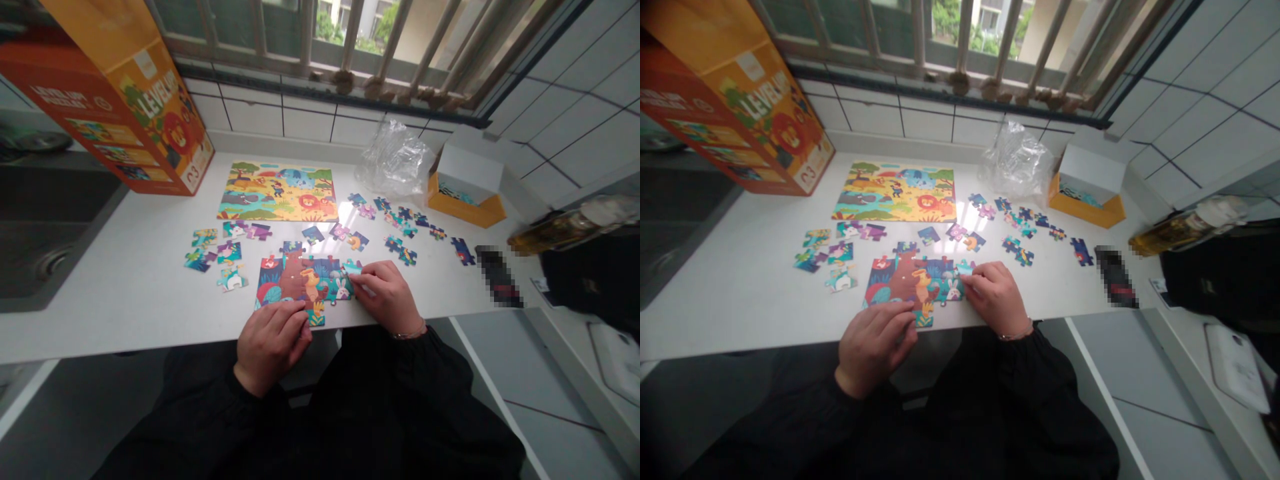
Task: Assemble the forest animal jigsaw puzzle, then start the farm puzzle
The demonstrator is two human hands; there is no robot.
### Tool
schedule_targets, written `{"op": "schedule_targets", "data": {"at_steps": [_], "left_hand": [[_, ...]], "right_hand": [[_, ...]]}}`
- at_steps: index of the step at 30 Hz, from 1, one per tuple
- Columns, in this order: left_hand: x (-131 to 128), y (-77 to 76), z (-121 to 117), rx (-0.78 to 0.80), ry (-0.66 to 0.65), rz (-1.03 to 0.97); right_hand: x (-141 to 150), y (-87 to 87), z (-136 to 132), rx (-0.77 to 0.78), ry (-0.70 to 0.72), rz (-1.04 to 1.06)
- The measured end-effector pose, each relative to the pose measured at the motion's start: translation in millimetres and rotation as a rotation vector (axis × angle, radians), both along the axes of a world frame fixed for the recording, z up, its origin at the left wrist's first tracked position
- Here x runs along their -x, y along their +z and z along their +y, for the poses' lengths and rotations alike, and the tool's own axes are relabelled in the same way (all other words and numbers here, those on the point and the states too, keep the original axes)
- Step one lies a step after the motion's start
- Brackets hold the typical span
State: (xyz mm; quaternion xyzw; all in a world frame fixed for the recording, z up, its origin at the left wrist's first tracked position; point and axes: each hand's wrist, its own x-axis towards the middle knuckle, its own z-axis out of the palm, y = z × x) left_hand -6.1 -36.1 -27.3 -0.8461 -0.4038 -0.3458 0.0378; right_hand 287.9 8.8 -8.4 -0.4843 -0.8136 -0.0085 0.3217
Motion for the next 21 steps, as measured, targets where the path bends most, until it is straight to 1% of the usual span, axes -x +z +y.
{"op": "schedule_targets", "data": {"at_steps": [5, 8, 11, 15, 18, 21], "left_hand": [[-0.8, 1.5, 0.5, 0.0, -0.002, 0.001], [-0.5, 1.1, 0.5, 0.0, -0.005, 0.001], [-0.2, 0.2, 0.1, 0.008, -0.004, 0.003], [0.0, 0.5, -0.6, 0.01, -0.006, 0.004], [0.0, 1.4, -0.8, 0.003, -0.011, 0.001], [-0.1, 1.9, -0.3, 0.002, -0.012, 0.008]], "right_hand": [[-1.3, -2.1, -3.3, 0.011, -0.031, -0.01], [0.7, 0.5, -5.1, 0.04, -0.07, 0.021], [2.0, 3.8, -4.8, 0.063, -0.064, 0.05], [-0.2, 4.5, -2.9, 0.054, -0.076, 0.096], [-2.7, 3.6, -1.7, 0.086, -0.144, 0.15], [-4.6, 3.2, -0.2, 0.171, -0.233, 0.234]]}}
